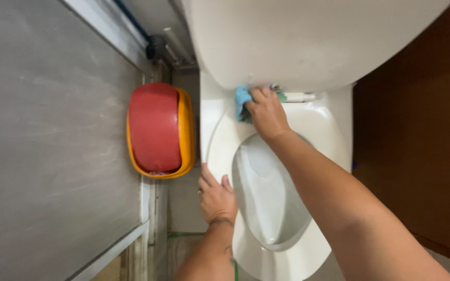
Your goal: The person scrubs the inside of a toilet bowl with a toilet brush, then wipes the toilet seat, lid, and tank with a cloth. The person flushes the toilet during the process.
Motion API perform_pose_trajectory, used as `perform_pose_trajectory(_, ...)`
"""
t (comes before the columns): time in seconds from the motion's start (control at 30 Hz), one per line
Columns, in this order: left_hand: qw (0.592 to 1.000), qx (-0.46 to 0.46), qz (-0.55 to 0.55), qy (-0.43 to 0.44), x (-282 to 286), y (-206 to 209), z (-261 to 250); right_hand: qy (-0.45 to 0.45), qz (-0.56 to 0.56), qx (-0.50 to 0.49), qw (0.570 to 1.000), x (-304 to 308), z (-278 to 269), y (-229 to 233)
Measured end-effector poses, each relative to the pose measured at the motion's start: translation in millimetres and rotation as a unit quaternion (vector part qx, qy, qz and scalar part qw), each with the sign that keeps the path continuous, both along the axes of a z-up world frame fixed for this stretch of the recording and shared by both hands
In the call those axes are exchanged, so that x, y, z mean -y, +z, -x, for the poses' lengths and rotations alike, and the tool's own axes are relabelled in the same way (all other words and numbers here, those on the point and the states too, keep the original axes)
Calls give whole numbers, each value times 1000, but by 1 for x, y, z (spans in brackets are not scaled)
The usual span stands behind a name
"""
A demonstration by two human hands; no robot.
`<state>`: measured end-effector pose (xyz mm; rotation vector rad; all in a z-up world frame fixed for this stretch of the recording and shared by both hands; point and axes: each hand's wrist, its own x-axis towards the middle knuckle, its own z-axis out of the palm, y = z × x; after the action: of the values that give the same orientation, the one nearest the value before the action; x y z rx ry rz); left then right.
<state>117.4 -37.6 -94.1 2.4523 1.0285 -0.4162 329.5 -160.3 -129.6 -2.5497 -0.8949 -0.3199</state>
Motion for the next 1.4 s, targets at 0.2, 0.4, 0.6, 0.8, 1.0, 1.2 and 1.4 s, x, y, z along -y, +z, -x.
perform_pose_trajectory(0.2, 1000, 13, -13, -11, 0, 3, 0, -147, -43, -70, 986, 114, 10, -10)
perform_pose_trajectory(0.4, 1000, 0, -1, -10, 1, 6, -3, -269, 22, -158, 950, 174, 25, -25)
perform_pose_trajectory(0.6, 1000, 19, -18, -10, 1, 0, -1, -194, 46, -312, 929, 143, -21, -15)
perform_pose_trajectory(0.8, 1000, 15, 8, -6, 0, 5, -5, -183, 72, -382, 903, 153, -2, 40)
perform_pose_trajectory(1.0, 1000, 10, -9, -2, -5, 8, -6, -256, 95, -431, 860, 137, -30, 40)
perform_pose_trajectory(1.2, 1000, 3, 17, -4, -4, 7, 0, -381, 93, -299, 870, 180, 43, 54)
perform_pose_trajectory(1.4, 1000, -4, 28, -15, -7, 8, -1, -190, 140, -239, 942, 130, 69, 17)
